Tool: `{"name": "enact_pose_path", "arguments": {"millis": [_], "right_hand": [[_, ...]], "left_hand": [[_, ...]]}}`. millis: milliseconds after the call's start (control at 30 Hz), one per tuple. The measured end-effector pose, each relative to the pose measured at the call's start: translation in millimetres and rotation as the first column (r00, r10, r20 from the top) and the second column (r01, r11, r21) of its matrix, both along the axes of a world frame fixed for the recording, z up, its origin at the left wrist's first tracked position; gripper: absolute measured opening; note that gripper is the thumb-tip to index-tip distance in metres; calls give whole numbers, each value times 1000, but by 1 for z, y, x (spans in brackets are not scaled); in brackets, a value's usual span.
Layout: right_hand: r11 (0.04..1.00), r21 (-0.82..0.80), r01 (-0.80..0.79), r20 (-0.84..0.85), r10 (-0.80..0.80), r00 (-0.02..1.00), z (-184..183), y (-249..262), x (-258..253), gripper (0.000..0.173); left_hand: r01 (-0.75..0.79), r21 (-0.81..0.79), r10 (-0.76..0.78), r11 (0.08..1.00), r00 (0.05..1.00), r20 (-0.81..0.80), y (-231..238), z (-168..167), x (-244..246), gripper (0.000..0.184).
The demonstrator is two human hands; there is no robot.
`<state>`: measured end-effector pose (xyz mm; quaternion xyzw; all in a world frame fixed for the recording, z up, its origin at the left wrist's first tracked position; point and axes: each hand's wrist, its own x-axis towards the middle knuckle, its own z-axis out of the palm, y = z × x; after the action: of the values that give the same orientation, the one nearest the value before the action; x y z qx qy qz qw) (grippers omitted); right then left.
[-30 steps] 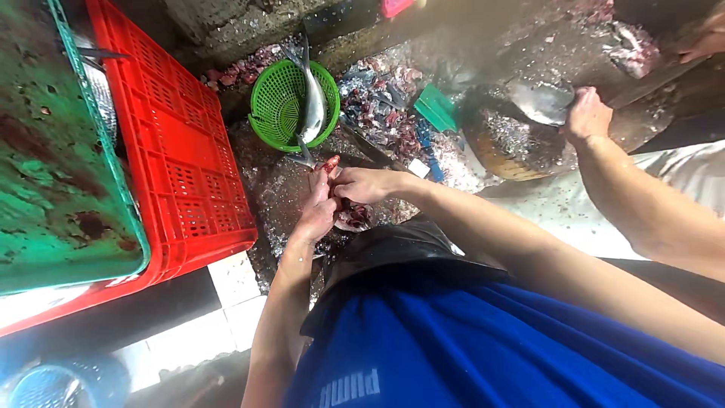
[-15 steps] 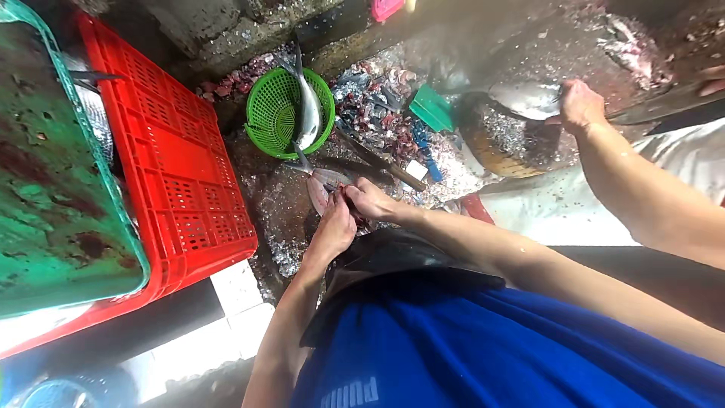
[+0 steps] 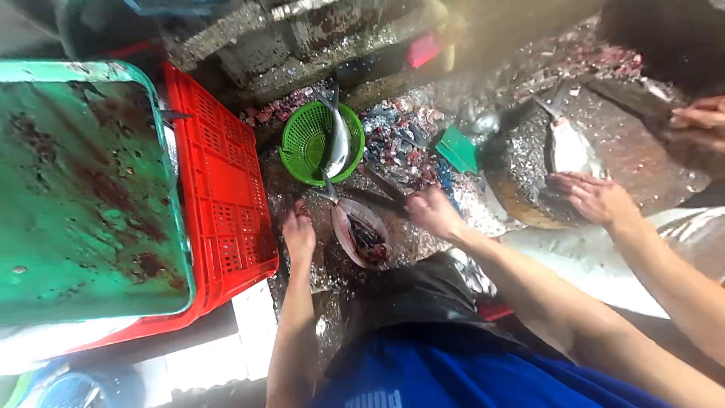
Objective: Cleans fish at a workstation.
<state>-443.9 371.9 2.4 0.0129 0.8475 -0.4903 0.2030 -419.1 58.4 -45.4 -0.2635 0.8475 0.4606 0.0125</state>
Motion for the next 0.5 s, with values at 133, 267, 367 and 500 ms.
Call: {"name": "enact_pose_path", "arguments": {"millis": [133,267,367,500], "right_hand": [[948,213,235,-297,-166,940,-18,62,-77,54],[921,322,220,-138,-184,973,-42,76,-129,54],[990,-26,140,-360,-140,922,1,65,-155,35],[863,-470,184,-594,-464,657,16,115,-245,67]], "left_hand": [[-329,719,465,612,885,9,-9,12,-68,14],[-260,816,533,517,843,-69,-40,10,-209,25],[-287,531,350,797,937,-19,-39,32,-262,59],[197,71,-195,978,980,-35,58,68,-263,63]]}}
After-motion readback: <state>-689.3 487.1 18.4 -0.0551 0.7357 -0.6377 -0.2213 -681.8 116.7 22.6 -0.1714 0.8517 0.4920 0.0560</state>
